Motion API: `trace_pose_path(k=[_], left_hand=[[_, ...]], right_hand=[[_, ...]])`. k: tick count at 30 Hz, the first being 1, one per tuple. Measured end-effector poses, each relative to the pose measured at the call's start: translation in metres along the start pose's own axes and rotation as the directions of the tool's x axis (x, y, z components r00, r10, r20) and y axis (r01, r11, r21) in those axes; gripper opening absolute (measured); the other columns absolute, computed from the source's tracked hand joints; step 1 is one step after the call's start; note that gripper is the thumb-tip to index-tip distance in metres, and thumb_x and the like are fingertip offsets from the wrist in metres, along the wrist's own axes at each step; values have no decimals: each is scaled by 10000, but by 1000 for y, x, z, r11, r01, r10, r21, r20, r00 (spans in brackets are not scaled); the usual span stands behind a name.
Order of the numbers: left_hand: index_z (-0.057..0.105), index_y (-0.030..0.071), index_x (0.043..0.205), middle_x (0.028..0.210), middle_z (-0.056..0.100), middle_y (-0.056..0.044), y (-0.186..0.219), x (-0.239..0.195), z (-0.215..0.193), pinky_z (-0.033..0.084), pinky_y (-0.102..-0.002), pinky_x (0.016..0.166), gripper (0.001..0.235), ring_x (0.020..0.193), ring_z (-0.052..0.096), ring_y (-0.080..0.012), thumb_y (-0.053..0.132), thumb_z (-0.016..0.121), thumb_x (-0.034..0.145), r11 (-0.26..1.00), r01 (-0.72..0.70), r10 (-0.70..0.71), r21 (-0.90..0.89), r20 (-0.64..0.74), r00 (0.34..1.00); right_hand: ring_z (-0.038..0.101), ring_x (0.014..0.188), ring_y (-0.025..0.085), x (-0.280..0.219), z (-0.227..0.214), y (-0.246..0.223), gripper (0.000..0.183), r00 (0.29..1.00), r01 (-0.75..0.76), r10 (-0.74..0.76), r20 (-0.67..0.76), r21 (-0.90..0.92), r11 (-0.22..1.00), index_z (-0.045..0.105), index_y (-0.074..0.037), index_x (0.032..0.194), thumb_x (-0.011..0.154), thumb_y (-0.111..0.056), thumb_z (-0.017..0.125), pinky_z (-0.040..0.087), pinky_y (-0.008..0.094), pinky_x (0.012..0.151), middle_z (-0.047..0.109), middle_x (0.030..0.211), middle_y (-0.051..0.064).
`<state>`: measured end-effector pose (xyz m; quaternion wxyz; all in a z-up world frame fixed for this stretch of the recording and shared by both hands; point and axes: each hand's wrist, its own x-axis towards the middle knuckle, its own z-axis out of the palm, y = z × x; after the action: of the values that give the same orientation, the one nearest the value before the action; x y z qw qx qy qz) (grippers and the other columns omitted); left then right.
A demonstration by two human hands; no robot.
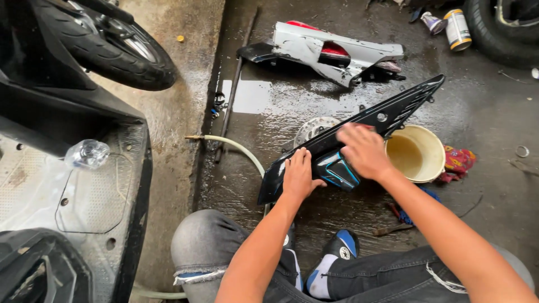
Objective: The person sits on the floor and sands a black motorcycle fairing with a red sanding block. They hold the fairing with one hand and rub the sanding block over its surface with the other, occasionally dipping the block into a bucket of water.
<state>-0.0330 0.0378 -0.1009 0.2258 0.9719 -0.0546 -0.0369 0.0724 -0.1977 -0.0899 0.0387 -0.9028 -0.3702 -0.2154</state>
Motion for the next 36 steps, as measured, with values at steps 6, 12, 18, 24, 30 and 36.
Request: trace_pose_path(k=[6, 12, 18, 24, 30, 36], left_hand=[[406, 14, 1486, 1519, 405, -144, -2, 0, 16, 393, -636, 1080, 1214, 1321, 442, -376, 627, 845, 535, 998, 29, -25, 53, -64, 998], [482, 28, 1441, 1519, 458, -140, -23, 5, 54, 425, -585, 1037, 1137, 1256, 497, -396, 602, 845, 530, 1000, -4, 7, 19, -183, 983], [413, 4, 1506, 1622, 346, -134, -11, -3, 33, 376, -670, 1130, 1133, 1420, 407, -411, 545, 850, 612, 995, 54, -58, -88, -46, 997], [413, 4, 1504, 1616, 350, -137, -8, -4, 26, 357, -681, 1142, 1122, 1438, 396, -401, 528, 860, 617, 991, 62, -67, -118, -34, 997], [366, 38, 1525, 1622, 321, -139, -14, -5, 31, 370, -644, 1150, 1101, 1423, 411, -389, 480, 871, 653, 988, 82, -88, -128, -37, 995], [419, -3, 1454, 1564, 315, -189, -13, -4, 35, 367, -604, 1154, 1119, 1357, 462, -393, 559, 874, 601, 988, 90, -97, -125, -52, 994]], right_hand=[[381, 1456, 353, 1, -9, -14, 592, 855, -406, 337, 393, 103, 908, 406, -297, 1566, 1034, -555, 408, 375, 583, 1072, 341, 1682, 15], [291, 1529, 266, 23, 9, -77, 624, 845, -139, 34, 534, 157, 978, 374, -377, 1563, 1018, -670, 296, 238, 567, 1178, 331, 1669, -80], [434, 1441, 245, 22, -25, -32, 491, 883, -225, 194, 427, 23, 974, 463, -371, 1512, 1062, -534, 355, 387, 499, 1114, 403, 1642, -60], [363, 1471, 377, 7, -24, -17, 597, 845, -412, 327, 423, 124, 903, 430, -228, 1566, 1070, -554, 367, 306, 589, 1135, 346, 1681, 52], [314, 1519, 273, 23, 6, -87, 582, 850, -179, 59, 524, 181, 967, 474, -351, 1512, 1050, -646, 278, 237, 577, 1171, 377, 1655, -76], [425, 1451, 273, 22, -10, -35, 458, 898, -228, 182, 401, 69, 971, 513, -361, 1489, 1080, -508, 370, 341, 533, 1110, 411, 1649, -64]])
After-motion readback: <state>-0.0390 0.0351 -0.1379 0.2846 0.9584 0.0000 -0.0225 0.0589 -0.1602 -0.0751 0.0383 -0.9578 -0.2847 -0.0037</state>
